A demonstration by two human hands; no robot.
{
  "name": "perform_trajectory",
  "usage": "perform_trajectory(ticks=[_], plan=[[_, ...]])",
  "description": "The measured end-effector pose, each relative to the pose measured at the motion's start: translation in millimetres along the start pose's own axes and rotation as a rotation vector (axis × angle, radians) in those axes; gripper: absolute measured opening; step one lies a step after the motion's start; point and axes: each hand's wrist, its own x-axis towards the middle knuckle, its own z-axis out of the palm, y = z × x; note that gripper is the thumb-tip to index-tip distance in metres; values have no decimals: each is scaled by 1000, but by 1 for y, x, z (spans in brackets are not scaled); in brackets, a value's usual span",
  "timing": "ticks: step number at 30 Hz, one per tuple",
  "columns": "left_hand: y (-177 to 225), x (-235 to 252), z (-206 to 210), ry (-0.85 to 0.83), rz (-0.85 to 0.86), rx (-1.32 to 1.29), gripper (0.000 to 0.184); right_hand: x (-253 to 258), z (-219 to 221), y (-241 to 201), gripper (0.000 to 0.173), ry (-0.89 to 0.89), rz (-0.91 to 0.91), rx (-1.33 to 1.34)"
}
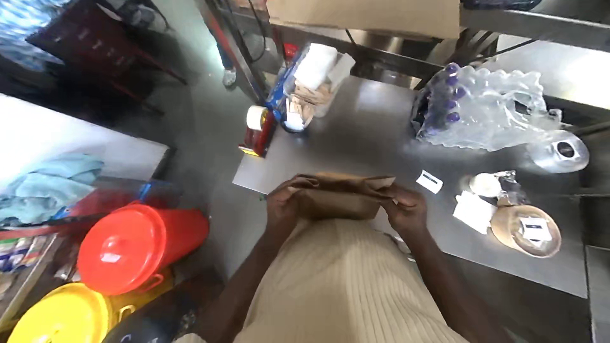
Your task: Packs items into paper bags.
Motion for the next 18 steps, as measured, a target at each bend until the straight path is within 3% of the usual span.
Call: perform_trajectory(ticks=[5, 11, 18], plan=[[-2, 10, 3, -56, -66, -40, 9, -3, -2, 4, 10, 40, -6, -45], [-8, 31, 0, -318, 45, -14, 17, 7, -6, 7, 13, 24, 38, -60], [-30, 53, 26, -24, -118, 12, 3, 17, -2, 11, 10, 164, 55, -71]])
